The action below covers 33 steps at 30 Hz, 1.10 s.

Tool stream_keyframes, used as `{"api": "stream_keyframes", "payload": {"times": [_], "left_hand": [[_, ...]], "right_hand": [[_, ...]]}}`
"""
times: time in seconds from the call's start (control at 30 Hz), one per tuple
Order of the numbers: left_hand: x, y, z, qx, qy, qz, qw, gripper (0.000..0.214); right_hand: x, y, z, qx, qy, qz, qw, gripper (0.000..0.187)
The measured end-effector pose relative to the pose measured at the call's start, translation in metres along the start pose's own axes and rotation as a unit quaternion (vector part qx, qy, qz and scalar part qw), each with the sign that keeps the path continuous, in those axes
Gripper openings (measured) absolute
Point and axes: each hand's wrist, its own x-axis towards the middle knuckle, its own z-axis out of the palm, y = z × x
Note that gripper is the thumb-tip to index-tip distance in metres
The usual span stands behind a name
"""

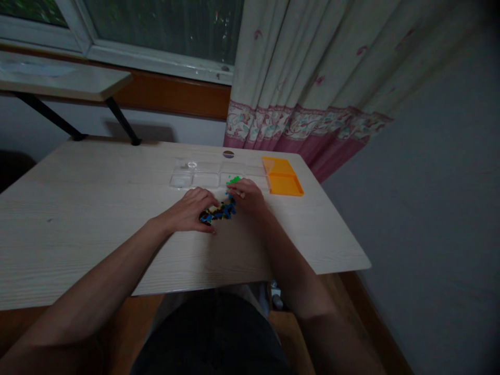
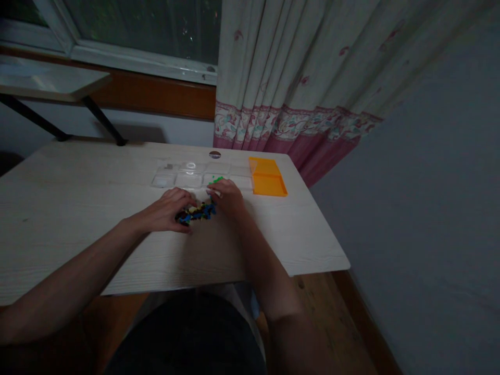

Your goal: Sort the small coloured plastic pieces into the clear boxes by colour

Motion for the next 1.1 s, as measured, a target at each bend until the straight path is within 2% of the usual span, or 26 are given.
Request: {"api": "stream_keyframes", "payload": {"times": [0.1, 0.17, 0.33, 0.43, 0.57, 0.7, 0.9, 1.0, 1.1], "left_hand": [[0.0, -0.007, 0.005, 0.015, -0.003, 0.008, 1.0, 0.073], [0.001, -0.01, 0.006, 0.026, 0.0, 0.014, 1.0, 0.069], [0.007, -0.012, 0.007, 0.055, 0.033, -0.001, 0.998, 0.064], [0.01, -0.011, 0.01, 0.075, 0.06, -0.031, 0.995, 0.062], [0.012, -0.012, 0.014, 0.095, 0.085, -0.078, 0.989, 0.054], [0.012, -0.014, 0.017, 0.083, 0.099, -0.095, 0.987, 0.046], [0.012, -0.012, 0.016, 0.029, 0.122, -0.083, 0.989, 0.028], [0.012, -0.013, 0.016, 0.012, 0.142, -0.085, 0.986, 0.028], [0.011, -0.016, 0.016, 0.009, 0.159, -0.093, 0.983, 0.031]], "right_hand": [[-0.008, -0.005, -0.015, 0.049, -0.114, -0.007, 0.992, 0.057], [-0.012, -0.008, -0.022, 0.051, -0.163, -0.001, 0.985, 0.076], [-0.013, -0.013, -0.022, 0.035, -0.2, 0.013, 0.979, 0.083], [-0.011, -0.012, -0.015, 0.035, -0.201, 0.002, 0.979, 0.076], [-0.01, -0.012, -0.005, 0.037, -0.193, -0.013, 0.981, 0.055], [-0.009, -0.015, -0.002, 0.027, -0.185, -0.004, 0.982, 0.037], [-0.006, -0.019, -0.008, 0.008, -0.148, -0.022, 0.989, 0.024], [-0.004, -0.022, -0.014, -0.009, -0.14, -0.028, 0.99, 0.018], [-0.004, -0.025, -0.018, -0.056, -0.158, -0.052, 0.984, 0.015]]}}
